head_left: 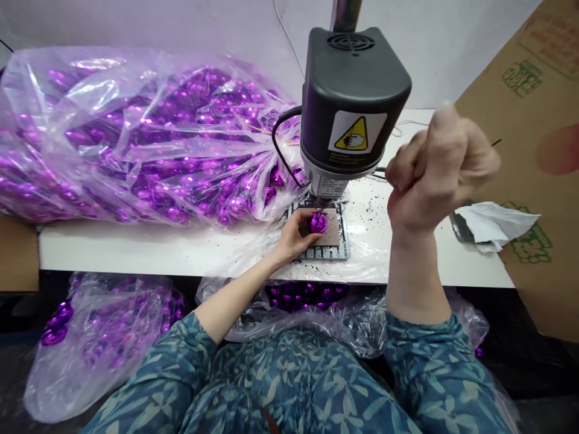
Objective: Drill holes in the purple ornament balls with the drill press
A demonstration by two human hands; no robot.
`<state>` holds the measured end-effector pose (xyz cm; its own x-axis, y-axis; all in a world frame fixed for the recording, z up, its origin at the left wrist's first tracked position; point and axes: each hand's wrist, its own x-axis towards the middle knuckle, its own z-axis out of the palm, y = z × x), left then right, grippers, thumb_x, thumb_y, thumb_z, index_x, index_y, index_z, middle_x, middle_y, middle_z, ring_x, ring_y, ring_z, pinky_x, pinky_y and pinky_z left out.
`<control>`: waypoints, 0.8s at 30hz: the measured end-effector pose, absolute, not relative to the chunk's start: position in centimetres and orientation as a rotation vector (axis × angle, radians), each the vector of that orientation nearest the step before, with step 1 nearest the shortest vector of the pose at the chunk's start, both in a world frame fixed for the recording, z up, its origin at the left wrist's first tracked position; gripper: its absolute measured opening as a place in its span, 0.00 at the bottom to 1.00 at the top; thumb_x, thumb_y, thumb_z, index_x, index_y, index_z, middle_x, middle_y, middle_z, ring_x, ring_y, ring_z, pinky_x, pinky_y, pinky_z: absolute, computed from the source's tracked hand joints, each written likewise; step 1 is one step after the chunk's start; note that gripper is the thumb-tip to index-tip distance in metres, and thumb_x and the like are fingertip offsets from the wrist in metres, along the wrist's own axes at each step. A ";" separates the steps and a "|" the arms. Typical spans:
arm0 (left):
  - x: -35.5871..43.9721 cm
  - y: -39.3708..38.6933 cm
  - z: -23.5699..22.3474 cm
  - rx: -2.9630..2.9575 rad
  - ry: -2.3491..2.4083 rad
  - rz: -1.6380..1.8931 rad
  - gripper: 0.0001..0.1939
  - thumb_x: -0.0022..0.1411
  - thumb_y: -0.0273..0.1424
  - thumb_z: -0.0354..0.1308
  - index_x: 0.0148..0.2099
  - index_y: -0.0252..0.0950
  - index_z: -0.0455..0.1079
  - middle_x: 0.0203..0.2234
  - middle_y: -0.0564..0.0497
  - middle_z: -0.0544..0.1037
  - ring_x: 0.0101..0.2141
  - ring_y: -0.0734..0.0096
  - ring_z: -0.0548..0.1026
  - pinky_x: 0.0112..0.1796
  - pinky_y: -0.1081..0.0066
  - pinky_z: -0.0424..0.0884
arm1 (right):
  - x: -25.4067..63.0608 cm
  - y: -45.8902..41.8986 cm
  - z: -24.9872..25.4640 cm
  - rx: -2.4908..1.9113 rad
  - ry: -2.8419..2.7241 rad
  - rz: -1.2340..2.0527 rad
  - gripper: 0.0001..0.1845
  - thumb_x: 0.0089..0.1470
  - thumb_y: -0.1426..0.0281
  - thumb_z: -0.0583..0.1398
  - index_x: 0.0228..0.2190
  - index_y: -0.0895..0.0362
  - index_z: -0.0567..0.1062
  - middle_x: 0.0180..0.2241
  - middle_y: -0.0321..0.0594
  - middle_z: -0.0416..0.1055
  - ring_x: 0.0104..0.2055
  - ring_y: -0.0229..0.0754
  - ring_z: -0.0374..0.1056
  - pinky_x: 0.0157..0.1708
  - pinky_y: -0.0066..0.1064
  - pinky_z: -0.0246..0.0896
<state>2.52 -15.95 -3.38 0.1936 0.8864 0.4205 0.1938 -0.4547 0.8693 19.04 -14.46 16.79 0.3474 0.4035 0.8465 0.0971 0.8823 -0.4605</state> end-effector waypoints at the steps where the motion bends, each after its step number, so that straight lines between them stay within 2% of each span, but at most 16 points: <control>1: 2.3 -16.8 -3.0 1.837 1.061 1.306 0.24 0.60 0.37 0.72 0.53 0.38 0.67 0.53 0.40 0.77 0.54 0.51 0.77 0.55 0.51 0.74 | 19.1 -14.2 17.5 -0.492 -1.216 0.243 0.33 0.59 0.56 0.63 0.15 0.56 0.50 0.10 0.27 0.48 0.12 0.25 0.47 0.13 0.26 0.40; 4: 1.0 -20.3 -1.5 2.014 1.069 1.214 0.21 0.62 0.39 0.70 0.52 0.38 0.68 0.48 0.43 0.78 0.49 0.54 0.78 0.49 0.54 0.76 | 19.2 -13.6 18.4 -0.489 -1.227 0.298 0.32 0.58 0.56 0.63 0.15 0.57 0.54 0.11 0.26 0.45 0.12 0.24 0.47 0.15 0.24 0.42; 9: -1.9 -25.5 1.2 2.314 0.748 0.557 0.24 0.61 0.49 0.70 0.50 0.38 0.72 0.41 0.45 0.80 0.42 0.55 0.77 0.43 0.59 0.75 | 19.3 -13.3 17.9 -0.455 -1.216 0.276 0.29 0.61 0.60 0.61 0.14 0.58 0.57 0.11 0.26 0.43 0.13 0.23 0.48 0.16 0.22 0.42; 11: -2.8 -25.1 1.9 2.333 0.726 0.498 0.24 0.63 0.50 0.68 0.50 0.38 0.73 0.42 0.44 0.80 0.43 0.55 0.77 0.43 0.59 0.75 | 19.2 -13.4 17.9 -0.455 -1.200 0.262 0.30 0.61 0.61 0.61 0.14 0.59 0.57 0.12 0.27 0.42 0.13 0.22 0.48 0.17 0.22 0.42; 13: -3.6 -22.9 2.2 2.316 0.781 0.615 0.18 0.70 0.46 0.62 0.52 0.38 0.73 0.43 0.44 0.80 0.45 0.56 0.78 0.46 0.59 0.76 | 19.2 -13.4 18.0 -0.457 -1.194 0.258 0.30 0.61 0.61 0.61 0.14 0.59 0.57 0.12 0.27 0.41 0.13 0.22 0.48 0.17 0.22 0.42; 15: -4.1 -19.1 2.2 2.300 0.919 0.791 0.10 0.75 0.36 0.55 0.52 0.39 0.73 0.44 0.45 0.80 0.46 0.58 0.78 0.49 0.57 0.76 | 19.1 -13.4 18.0 -0.454 -1.197 0.266 0.30 0.60 0.60 0.61 0.14 0.59 0.58 0.12 0.27 0.40 0.13 0.23 0.49 0.17 0.22 0.42; 17: -4.5 -14.5 2.0 2.308 1.145 0.884 0.10 0.72 0.28 0.53 0.52 0.38 0.73 0.45 0.43 0.79 0.47 0.56 0.77 0.52 0.54 0.75 | 19.1 -13.5 18.0 -0.447 -1.197 0.274 0.30 0.60 0.60 0.61 0.14 0.58 0.58 0.13 0.27 0.38 0.13 0.23 0.49 0.16 0.23 0.41; 19: -4.5 -10.1 1.7 2.257 1.493 0.819 0.12 0.68 0.25 0.55 0.50 0.36 0.74 0.44 0.40 0.78 0.49 0.51 0.76 0.54 0.51 0.73 | 19.1 -13.5 18.0 -0.448 -1.195 0.267 0.29 0.61 0.61 0.61 0.14 0.58 0.58 0.13 0.27 0.38 0.13 0.23 0.49 0.16 0.23 0.41; 22: -4.3 -5.8 1.2 2.157 1.792 0.672 0.07 0.63 0.23 0.58 0.43 0.34 0.75 0.41 0.36 0.77 0.52 0.42 0.75 0.55 0.44 0.71 | 19.1 -13.4 17.9 -0.452 -1.191 0.261 0.29 0.62 0.61 0.60 0.14 0.58 0.57 0.12 0.27 0.40 0.13 0.22 0.48 0.17 0.22 0.42; 24: -4.1 -4.8 1.2 2.130 1.861 0.611 0.05 0.61 0.23 0.60 0.39 0.34 0.75 0.45 0.33 0.76 0.55 0.34 0.73 0.55 0.38 0.69 | 19.0 -13.5 17.8 -0.450 -1.185 0.273 0.30 0.61 0.61 0.60 0.14 0.59 0.57 0.11 0.27 0.43 0.13 0.22 0.48 0.17 0.22 0.42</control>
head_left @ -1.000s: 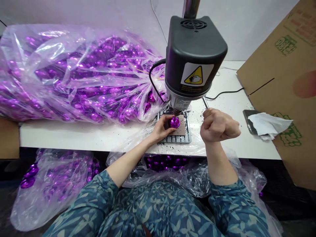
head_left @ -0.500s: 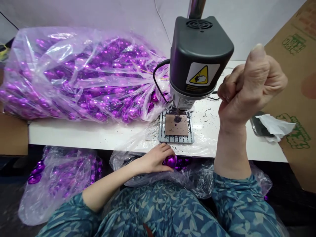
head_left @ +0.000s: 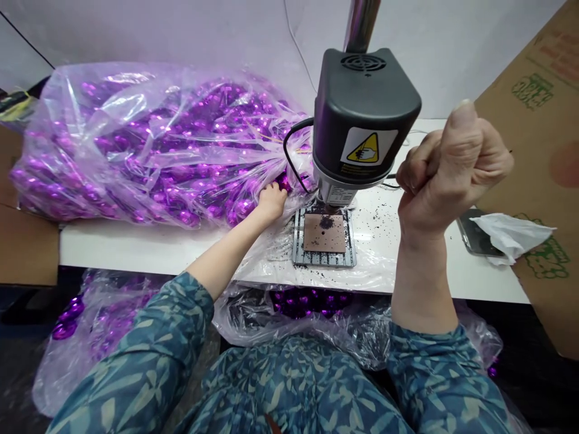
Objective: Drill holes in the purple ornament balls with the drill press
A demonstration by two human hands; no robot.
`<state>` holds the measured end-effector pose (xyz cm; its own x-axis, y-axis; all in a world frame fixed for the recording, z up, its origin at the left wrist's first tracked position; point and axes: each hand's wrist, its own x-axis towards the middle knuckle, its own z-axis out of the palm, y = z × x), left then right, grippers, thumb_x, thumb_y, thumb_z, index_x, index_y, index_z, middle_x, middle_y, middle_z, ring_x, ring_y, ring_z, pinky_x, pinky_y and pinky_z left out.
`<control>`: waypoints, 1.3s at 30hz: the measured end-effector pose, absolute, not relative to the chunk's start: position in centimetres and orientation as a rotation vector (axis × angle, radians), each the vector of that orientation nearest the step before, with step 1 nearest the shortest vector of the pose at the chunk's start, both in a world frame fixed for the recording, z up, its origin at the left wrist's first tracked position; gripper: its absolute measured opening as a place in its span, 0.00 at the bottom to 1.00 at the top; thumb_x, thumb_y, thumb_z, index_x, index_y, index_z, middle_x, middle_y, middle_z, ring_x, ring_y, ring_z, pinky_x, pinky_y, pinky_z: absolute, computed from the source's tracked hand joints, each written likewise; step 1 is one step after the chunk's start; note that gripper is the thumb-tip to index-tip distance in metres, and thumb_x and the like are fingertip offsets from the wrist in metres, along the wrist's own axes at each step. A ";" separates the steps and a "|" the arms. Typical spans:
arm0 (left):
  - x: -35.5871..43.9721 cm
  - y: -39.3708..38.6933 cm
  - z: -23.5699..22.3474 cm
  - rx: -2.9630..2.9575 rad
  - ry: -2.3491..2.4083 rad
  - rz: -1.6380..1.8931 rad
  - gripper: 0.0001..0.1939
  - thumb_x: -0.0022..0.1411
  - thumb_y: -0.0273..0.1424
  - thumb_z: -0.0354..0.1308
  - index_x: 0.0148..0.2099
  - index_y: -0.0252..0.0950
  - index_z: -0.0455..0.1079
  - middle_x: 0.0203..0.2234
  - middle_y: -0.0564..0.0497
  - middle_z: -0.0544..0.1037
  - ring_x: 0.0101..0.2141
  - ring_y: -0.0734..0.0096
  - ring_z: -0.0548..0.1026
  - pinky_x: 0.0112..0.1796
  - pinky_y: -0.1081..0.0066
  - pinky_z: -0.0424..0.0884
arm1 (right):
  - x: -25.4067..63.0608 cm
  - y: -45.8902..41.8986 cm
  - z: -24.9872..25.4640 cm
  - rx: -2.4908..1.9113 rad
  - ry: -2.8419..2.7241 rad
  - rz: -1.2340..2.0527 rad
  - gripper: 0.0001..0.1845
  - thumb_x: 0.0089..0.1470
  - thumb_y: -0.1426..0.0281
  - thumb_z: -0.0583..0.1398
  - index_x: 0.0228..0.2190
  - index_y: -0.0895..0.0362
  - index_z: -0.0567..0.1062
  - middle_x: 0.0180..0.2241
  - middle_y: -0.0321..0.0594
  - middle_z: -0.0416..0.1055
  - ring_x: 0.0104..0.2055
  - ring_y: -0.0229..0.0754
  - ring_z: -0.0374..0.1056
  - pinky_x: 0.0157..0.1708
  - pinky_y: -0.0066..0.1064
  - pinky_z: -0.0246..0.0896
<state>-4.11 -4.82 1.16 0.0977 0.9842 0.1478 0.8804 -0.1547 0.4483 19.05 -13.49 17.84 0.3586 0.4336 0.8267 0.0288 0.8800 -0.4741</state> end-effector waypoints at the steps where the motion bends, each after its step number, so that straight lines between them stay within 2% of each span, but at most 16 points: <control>1: -4.1 -4.8 1.3 2.114 1.883 0.587 0.05 0.59 0.23 0.62 0.39 0.34 0.75 0.47 0.32 0.75 0.56 0.31 0.72 0.55 0.35 0.68 | 19.0 -13.5 17.8 -0.447 -1.184 0.281 0.30 0.61 0.61 0.61 0.14 0.59 0.57 0.11 0.27 0.45 0.13 0.22 0.48 0.17 0.22 0.42; 3: -4.3 -5.4 1.8 2.079 1.871 0.632 0.09 0.57 0.22 0.64 0.43 0.34 0.76 0.51 0.31 0.74 0.56 0.29 0.73 0.56 0.33 0.67 | 19.0 -13.7 17.9 -0.445 -1.183 0.291 0.29 0.61 0.60 0.61 0.14 0.59 0.57 0.11 0.27 0.46 0.13 0.22 0.48 0.16 0.23 0.42; 4: -4.5 -6.0 2.2 2.055 1.819 0.722 0.12 0.57 0.23 0.65 0.45 0.35 0.76 0.52 0.33 0.74 0.56 0.31 0.74 0.56 0.33 0.67 | 19.0 -13.7 17.9 -0.449 -1.187 0.293 0.29 0.61 0.60 0.61 0.14 0.58 0.57 0.11 0.27 0.47 0.13 0.22 0.49 0.16 0.23 0.42; 6: -4.9 -7.4 3.1 1.935 1.623 0.975 0.17 0.60 0.27 0.67 0.53 0.38 0.75 0.51 0.38 0.76 0.51 0.42 0.77 0.55 0.40 0.72 | 19.0 -13.8 17.9 -0.461 -1.196 0.292 0.29 0.61 0.60 0.61 0.15 0.58 0.57 0.11 0.27 0.46 0.13 0.22 0.49 0.16 0.22 0.42; 8: -5.1 -9.0 3.8 1.684 1.354 1.164 0.19 0.67 0.35 0.64 0.58 0.40 0.72 0.48 0.42 0.78 0.44 0.55 0.80 0.50 0.48 0.79 | 19.0 -13.8 17.9 -0.462 -1.204 0.279 0.30 0.61 0.60 0.60 0.15 0.58 0.56 0.12 0.27 0.45 0.13 0.21 0.50 0.16 0.21 0.41; 11: -4.8 -11.0 4.1 1.271 1.031 1.162 0.20 0.72 0.42 0.57 0.62 0.42 0.68 0.45 0.45 0.80 0.37 0.64 0.82 0.44 0.55 0.83 | 19.0 -13.7 17.9 -0.456 -1.208 0.257 0.30 0.62 0.60 0.59 0.15 0.59 0.54 0.12 0.27 0.42 0.14 0.20 0.50 0.17 0.20 0.41; 17: -3.2 -13.0 2.0 0.890 0.848 1.094 0.24 0.67 0.48 0.65 0.58 0.42 0.69 0.46 0.47 0.82 0.37 0.67 0.83 0.42 0.61 0.83 | 19.0 -13.6 17.7 -0.450 -1.191 0.254 0.31 0.61 0.59 0.60 0.15 0.58 0.54 0.12 0.27 0.41 0.13 0.22 0.48 0.17 0.22 0.41; 20: -2.3 -13.4 0.6 0.927 0.861 1.065 0.29 0.60 0.46 0.72 0.59 0.43 0.69 0.46 0.47 0.82 0.33 0.70 0.82 0.37 0.66 0.81 | 19.1 -13.7 17.7 -0.447 -1.205 0.263 0.30 0.62 0.60 0.60 0.15 0.58 0.54 0.12 0.27 0.42 0.13 0.22 0.49 0.17 0.22 0.42; 22: -1.7 -13.6 -0.4 1.028 0.886 1.078 0.32 0.59 0.46 0.72 0.61 0.42 0.69 0.47 0.46 0.82 0.32 0.70 0.81 0.35 0.67 0.80 | 19.1 -13.7 17.7 -0.452 -1.208 0.266 0.30 0.62 0.60 0.60 0.15 0.58 0.55 0.12 0.27 0.42 0.14 0.22 0.49 0.17 0.22 0.43; 24: -1.1 -13.7 -1.2 1.147 0.906 1.112 0.33 0.60 0.48 0.72 0.61 0.41 0.69 0.47 0.44 0.82 0.36 0.67 0.81 0.37 0.66 0.80 | 19.1 -13.7 17.6 -0.460 -1.201 0.260 0.30 0.61 0.59 0.60 0.15 0.58 0.55 0.12 0.27 0.41 0.14 0.22 0.48 0.17 0.22 0.42; 27: -0.4 -13.5 -2.1 1.293 0.902 1.146 0.32 0.60 0.47 0.71 0.61 0.38 0.69 0.49 0.43 0.82 0.45 0.61 0.81 0.47 0.61 0.79 | 19.0 -13.7 17.6 -0.454 -1.186 0.257 0.30 0.61 0.58 0.61 0.15 0.58 0.55 0.11 0.26 0.42 0.13 0.22 0.48 0.17 0.22 0.42; 29: 0.0 -13.3 -2.4 1.351 0.898 1.151 0.31 0.61 0.45 0.71 0.60 0.37 0.69 0.49 0.43 0.82 0.48 0.60 0.80 0.51 0.59 0.77 | 19.0 -13.7 17.6 -0.441 -1.175 0.263 0.31 0.60 0.59 0.61 0.15 0.58 0.55 0.11 0.26 0.42 0.13 0.22 0.47 0.17 0.23 0.42; 32: 0.4 -13.2 -2.4 1.424 0.941 1.133 0.29 0.60 0.42 0.71 0.59 0.36 0.70 0.49 0.43 0.82 0.46 0.62 0.81 0.49 0.61 0.78 | 19.0 -13.8 17.7 -0.434 -1.187 0.270 0.31 0.61 0.59 0.61 0.15 0.58 0.55 0.12 0.26 0.41 0.13 0.22 0.47 0.17 0.23 0.42; 36: 0.8 -13.4 -2.1 1.533 1.020 1.072 0.30 0.58 0.37 0.73 0.59 0.35 0.70 0.49 0.43 0.81 0.35 0.69 0.79 0.37 0.68 0.78 | 19.0 -13.9 17.6 -0.446 -1.212 0.258 0.30 0.62 0.58 0.60 0.15 0.58 0.55 0.12 0.26 0.43 0.13 0.21 0.47 0.18 0.22 0.43; 39: 1.2 -13.8 -2.1 1.579 1.055 1.007 0.32 0.57 0.35 0.74 0.61 0.35 0.70 0.40 0.48 0.81 0.28 0.74 0.75 0.30 0.72 0.74 | 19.0 -13.9 17.5 -0.445 -1.201 0.252 0.30 0.62 0.58 0.60 0.16 0.57 0.54 0.12 0.26 0.43 0.13 0.22 0.47 0.17 0.23 0.41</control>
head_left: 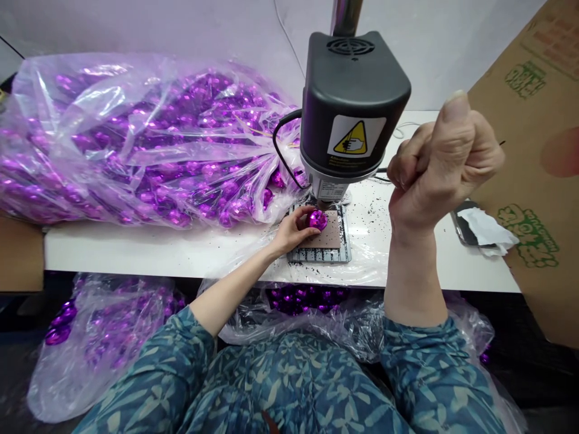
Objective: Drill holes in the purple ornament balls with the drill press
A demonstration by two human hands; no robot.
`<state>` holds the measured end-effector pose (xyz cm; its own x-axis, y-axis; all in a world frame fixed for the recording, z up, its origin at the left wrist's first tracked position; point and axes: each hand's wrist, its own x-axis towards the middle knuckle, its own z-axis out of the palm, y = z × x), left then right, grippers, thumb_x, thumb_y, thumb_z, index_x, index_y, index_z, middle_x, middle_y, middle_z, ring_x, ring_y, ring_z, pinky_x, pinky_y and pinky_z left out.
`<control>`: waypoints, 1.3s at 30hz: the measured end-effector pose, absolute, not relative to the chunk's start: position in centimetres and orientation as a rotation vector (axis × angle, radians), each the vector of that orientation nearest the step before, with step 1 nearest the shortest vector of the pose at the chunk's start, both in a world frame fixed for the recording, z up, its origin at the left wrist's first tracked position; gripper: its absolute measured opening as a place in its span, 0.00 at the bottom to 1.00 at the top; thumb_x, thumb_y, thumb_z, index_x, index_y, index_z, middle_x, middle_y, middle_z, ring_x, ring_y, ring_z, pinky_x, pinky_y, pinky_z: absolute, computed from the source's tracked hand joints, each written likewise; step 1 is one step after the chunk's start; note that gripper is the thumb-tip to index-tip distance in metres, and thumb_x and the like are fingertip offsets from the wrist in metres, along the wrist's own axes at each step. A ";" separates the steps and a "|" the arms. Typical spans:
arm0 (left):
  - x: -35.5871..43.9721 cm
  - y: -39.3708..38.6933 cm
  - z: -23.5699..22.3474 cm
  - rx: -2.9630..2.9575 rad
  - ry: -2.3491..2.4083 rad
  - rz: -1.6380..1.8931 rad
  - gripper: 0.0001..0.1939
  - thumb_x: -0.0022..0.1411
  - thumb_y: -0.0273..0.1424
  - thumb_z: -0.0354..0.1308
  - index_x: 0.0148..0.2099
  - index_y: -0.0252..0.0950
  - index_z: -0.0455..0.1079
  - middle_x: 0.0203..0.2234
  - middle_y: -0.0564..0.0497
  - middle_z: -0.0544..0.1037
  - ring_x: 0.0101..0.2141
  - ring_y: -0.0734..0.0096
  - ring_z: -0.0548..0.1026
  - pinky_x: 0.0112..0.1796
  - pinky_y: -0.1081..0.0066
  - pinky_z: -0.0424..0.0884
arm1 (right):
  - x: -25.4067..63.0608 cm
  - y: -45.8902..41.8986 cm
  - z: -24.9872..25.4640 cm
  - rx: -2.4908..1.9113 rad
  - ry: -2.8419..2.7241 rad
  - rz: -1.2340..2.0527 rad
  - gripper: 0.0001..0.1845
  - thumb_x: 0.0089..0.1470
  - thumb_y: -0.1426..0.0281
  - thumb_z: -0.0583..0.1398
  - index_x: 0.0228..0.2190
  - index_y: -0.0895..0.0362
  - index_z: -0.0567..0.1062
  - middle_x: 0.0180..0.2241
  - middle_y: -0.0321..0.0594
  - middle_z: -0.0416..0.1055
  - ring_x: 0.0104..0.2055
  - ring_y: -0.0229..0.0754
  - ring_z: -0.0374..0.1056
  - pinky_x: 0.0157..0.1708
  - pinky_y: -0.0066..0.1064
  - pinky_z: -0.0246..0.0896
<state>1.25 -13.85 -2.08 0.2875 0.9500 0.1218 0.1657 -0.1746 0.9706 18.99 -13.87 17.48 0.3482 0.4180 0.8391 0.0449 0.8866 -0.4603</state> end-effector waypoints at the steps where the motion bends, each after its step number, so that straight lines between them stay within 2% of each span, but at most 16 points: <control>1: 1.4 -14.0 -2.1 1.604 1.069 0.995 0.32 0.57 0.34 0.74 0.61 0.35 0.70 0.38 0.49 0.81 0.27 0.75 0.74 0.30 0.72 0.73 | 19.0 -13.9 17.5 -0.452 -1.204 0.248 0.30 0.62 0.58 0.60 0.16 0.57 0.54 0.12 0.26 0.43 0.13 0.22 0.47 0.17 0.23 0.42; 4: 1.7 -14.5 -2.2 1.717 1.110 0.997 0.31 0.56 0.33 0.74 0.60 0.37 0.71 0.40 0.49 0.80 0.28 0.74 0.73 0.33 0.70 0.74 | 18.9 -14.0 17.5 -0.466 -1.209 0.239 0.30 0.62 0.58 0.60 0.16 0.56 0.53 0.12 0.26 0.42 0.13 0.23 0.47 0.17 0.25 0.42; 9: 1.9 -14.7 -2.5 1.793 1.112 1.035 0.30 0.56 0.31 0.74 0.59 0.38 0.71 0.45 0.46 0.80 0.38 0.65 0.79 0.42 0.63 0.78 | 18.8 -14.4 17.5 -0.484 -1.195 0.243 0.31 0.61 0.57 0.60 0.15 0.55 0.53 0.12 0.26 0.42 0.13 0.26 0.45 0.16 0.29 0.39; 13: 2.1 -14.8 -2.9 1.795 1.117 1.059 0.30 0.56 0.31 0.75 0.59 0.38 0.71 0.46 0.46 0.80 0.41 0.62 0.79 0.45 0.61 0.77 | 18.7 -15.0 16.6 -0.469 -1.188 0.188 0.30 0.63 0.62 0.59 0.16 0.57 0.52 0.12 0.27 0.44 0.13 0.24 0.46 0.16 0.25 0.39; 17: 2.2 -14.9 -3.0 1.808 1.158 1.056 0.31 0.55 0.30 0.74 0.60 0.37 0.71 0.48 0.44 0.80 0.42 0.61 0.79 0.46 0.59 0.77 | 18.8 -15.7 14.8 -0.399 -1.231 0.145 0.29 0.65 0.68 0.56 0.17 0.59 0.49 0.13 0.28 0.44 0.13 0.23 0.46 0.15 0.23 0.39; 22: 2.2 -15.0 -2.8 1.818 1.190 1.045 0.31 0.54 0.30 0.75 0.59 0.37 0.71 0.46 0.45 0.81 0.41 0.60 0.79 0.44 0.60 0.76 | 19.2 -15.6 13.3 -0.311 -1.267 0.041 0.27 0.65 0.71 0.54 0.18 0.59 0.46 0.13 0.28 0.39 0.13 0.24 0.46 0.14 0.22 0.40; 26: 2.2 -15.0 -2.9 1.781 1.160 1.060 0.30 0.55 0.31 0.74 0.59 0.38 0.71 0.46 0.45 0.81 0.44 0.58 0.80 0.46 0.60 0.76 | 19.3 -15.1 12.6 -0.184 -1.318 -0.056 0.23 0.62 0.77 0.53 0.20 0.58 0.47 0.12 0.27 0.40 0.12 0.24 0.45 0.13 0.22 0.43; 29: 2.2 -15.0 -3.0 1.775 1.150 1.073 0.30 0.55 0.31 0.75 0.58 0.38 0.71 0.48 0.45 0.81 0.45 0.57 0.80 0.47 0.60 0.77 | 19.4 -14.8 11.8 -0.112 -1.347 -0.084 0.24 0.60 0.79 0.54 0.20 0.57 0.44 0.11 0.26 0.41 0.11 0.25 0.42 0.11 0.23 0.40; 33: 2.2 -15.0 -3.1 1.778 1.144 1.073 0.30 0.54 0.32 0.75 0.58 0.38 0.71 0.48 0.44 0.81 0.46 0.57 0.80 0.47 0.60 0.77 | 19.4 -15.2 11.1 -0.127 -1.350 -0.082 0.27 0.60 0.78 0.55 0.18 0.57 0.44 0.10 0.27 0.43 0.11 0.26 0.42 0.11 0.24 0.40; 37: 2.3 -14.8 -3.0 1.777 1.150 1.079 0.31 0.54 0.31 0.76 0.58 0.37 0.71 0.48 0.44 0.81 0.43 0.59 0.80 0.44 0.62 0.77 | 19.2 -15.5 13.1 -0.259 -1.292 -0.008 0.29 0.62 0.75 0.56 0.17 0.58 0.45 0.10 0.26 0.41 0.11 0.24 0.44 0.12 0.23 0.37; 39: 2.4 -14.9 -2.7 1.750 1.135 1.089 0.30 0.55 0.31 0.75 0.58 0.36 0.71 0.48 0.44 0.81 0.41 0.62 0.80 0.42 0.64 0.77 | 19.2 -15.1 15.2 -0.383 -1.278 0.060 0.29 0.63 0.71 0.58 0.15 0.58 0.51 0.11 0.27 0.48 0.13 0.24 0.49 0.14 0.24 0.40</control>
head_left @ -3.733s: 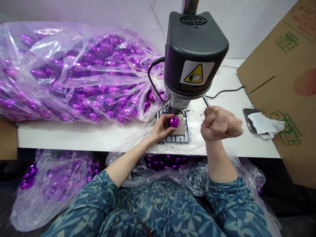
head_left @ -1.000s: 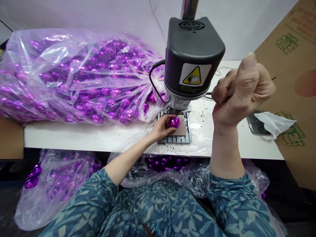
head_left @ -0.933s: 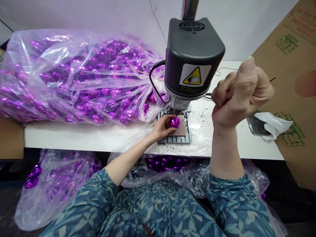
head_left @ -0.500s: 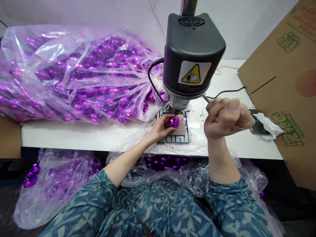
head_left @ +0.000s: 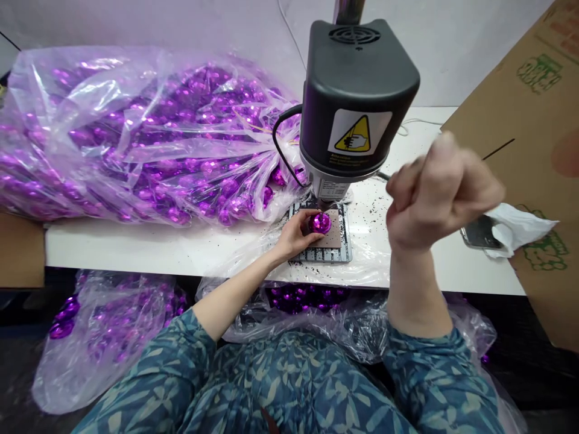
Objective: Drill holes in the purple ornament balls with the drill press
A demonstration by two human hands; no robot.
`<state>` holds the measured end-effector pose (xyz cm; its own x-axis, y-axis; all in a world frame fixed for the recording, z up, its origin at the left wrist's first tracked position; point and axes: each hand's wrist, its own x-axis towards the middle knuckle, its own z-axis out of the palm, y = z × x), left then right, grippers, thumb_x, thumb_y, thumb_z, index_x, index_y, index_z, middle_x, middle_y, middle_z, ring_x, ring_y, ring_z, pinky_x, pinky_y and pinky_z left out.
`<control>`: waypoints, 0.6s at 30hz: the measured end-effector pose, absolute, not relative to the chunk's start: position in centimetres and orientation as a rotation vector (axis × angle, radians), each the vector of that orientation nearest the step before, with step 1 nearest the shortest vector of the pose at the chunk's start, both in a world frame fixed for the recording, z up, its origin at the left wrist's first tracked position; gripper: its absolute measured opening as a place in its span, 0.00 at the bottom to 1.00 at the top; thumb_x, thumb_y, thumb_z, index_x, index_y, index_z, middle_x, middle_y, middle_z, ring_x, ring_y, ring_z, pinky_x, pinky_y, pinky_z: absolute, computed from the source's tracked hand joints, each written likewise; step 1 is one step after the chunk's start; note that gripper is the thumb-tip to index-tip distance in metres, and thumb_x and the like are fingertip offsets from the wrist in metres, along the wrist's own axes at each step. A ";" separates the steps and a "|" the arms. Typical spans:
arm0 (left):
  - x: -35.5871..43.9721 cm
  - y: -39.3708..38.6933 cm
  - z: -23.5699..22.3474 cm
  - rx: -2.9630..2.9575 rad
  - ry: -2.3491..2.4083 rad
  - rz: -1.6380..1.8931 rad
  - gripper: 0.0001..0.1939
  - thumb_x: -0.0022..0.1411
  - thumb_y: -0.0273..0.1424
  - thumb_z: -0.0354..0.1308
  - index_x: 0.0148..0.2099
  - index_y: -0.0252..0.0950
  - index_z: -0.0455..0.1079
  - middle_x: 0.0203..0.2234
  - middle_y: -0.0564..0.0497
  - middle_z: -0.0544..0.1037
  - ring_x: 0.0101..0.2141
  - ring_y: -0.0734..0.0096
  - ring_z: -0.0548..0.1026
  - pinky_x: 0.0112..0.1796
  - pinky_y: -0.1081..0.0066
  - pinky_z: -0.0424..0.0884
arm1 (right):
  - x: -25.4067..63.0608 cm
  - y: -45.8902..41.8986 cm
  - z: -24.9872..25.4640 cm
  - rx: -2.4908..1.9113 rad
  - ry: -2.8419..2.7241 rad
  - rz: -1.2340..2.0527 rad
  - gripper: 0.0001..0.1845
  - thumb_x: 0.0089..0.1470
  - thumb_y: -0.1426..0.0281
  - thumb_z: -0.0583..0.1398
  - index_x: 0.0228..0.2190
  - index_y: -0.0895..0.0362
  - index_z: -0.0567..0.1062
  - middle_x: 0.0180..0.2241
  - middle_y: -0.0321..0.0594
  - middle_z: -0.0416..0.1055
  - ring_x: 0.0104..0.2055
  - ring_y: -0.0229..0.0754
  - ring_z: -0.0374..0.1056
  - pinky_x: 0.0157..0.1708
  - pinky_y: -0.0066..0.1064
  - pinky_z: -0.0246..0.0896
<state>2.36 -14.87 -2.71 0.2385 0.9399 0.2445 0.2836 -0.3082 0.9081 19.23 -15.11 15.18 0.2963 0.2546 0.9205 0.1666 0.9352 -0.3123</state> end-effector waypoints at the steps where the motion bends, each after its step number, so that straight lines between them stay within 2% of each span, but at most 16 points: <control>1: 2.3 -15.0 -2.5 1.732 1.135 1.101 0.29 0.55 0.31 0.75 0.58 0.36 0.71 0.47 0.45 0.81 0.40 0.63 0.80 0.41 0.65 0.77 | 19.2 -14.8 16.2 -0.465 -1.278 0.113 0.28 0.63 0.67 0.59 0.15 0.57 0.54 0.12 0.28 0.52 0.14 0.24 0.51 0.15 0.25 0.42; 3: 2.1 -15.9 -1.9 1.710 1.174 1.162 0.28 0.56 0.34 0.75 0.56 0.36 0.71 0.45 0.45 0.81 0.39 0.65 0.79 0.39 0.66 0.76 | 19.2 -14.0 17.9 -0.534 -1.260 0.205 0.28 0.61 0.61 0.61 0.15 0.57 0.57 0.12 0.28 0.54 0.14 0.25 0.50 0.16 0.27 0.41; 6: 1.2 -19.1 -1.0 1.794 1.145 1.215 0.26 0.57 0.40 0.74 0.52 0.36 0.70 0.44 0.45 0.80 0.39 0.64 0.79 0.37 0.66 0.76 | 19.0 -13.1 19.1 -0.507 -1.186 0.297 0.29 0.54 0.55 0.65 0.15 0.55 0.58 0.10 0.27 0.50 0.12 0.27 0.45 0.15 0.31 0.37; 9: 0.0 -23.0 -0.4 2.089 0.884 0.938 0.25 0.59 0.46 0.72 0.50 0.38 0.71 0.41 0.46 0.81 0.38 0.62 0.78 0.38 0.64 0.76 | 18.8 -12.9 19.0 -0.505 -1.152 0.300 0.30 0.49 0.52 0.66 0.14 0.56 0.58 0.10 0.27 0.45 0.12 0.28 0.46 0.15 0.30 0.36; 12: -1.4 -24.5 -0.1 2.329 0.759 0.644 0.26 0.60 0.49 0.71 0.53 0.39 0.73 0.41 0.45 0.82 0.43 0.55 0.78 0.43 0.58 0.77 | 18.7 -13.1 18.8 -0.490 -1.141 0.283 0.30 0.51 0.54 0.66 0.14 0.57 0.57 0.11 0.27 0.41 0.12 0.27 0.46 0.15 0.28 0.39; 14: -2.3 -22.8 0.1 2.355 0.829 0.672 0.20 0.67 0.44 0.66 0.55 0.39 0.73 0.45 0.44 0.82 0.47 0.55 0.77 0.47 0.56 0.77 | 18.7 -13.2 18.7 -0.489 -1.158 0.268 0.30 0.55 0.57 0.63 0.14 0.57 0.57 0.12 0.28 0.41 0.13 0.25 0.47 0.17 0.25 0.43; 16: -3.2 -19.3 0.5 2.337 1.014 0.778 0.11 0.74 0.32 0.57 0.55 0.39 0.72 0.48 0.43 0.81 0.50 0.56 0.77 0.52 0.55 0.76 | 18.8 -13.2 18.6 -0.498 -1.182 0.257 0.29 0.58 0.59 0.61 0.14 0.58 0.56 0.13 0.28 0.43 0.14 0.22 0.49 0.18 0.23 0.46; 18: -4.0 -15.0 1.2 2.344 1.336 0.778 0.16 0.71 0.19 0.49 0.55 0.36 0.73 0.49 0.40 0.80 0.52 0.53 0.77 0.55 0.51 0.74 | 18.9 -13.2 18.6 -0.505 -1.193 0.250 0.29 0.60 0.60 0.60 0.14 0.59 0.56 0.13 0.28 0.45 0.14 0.21 0.50 0.19 0.22 0.46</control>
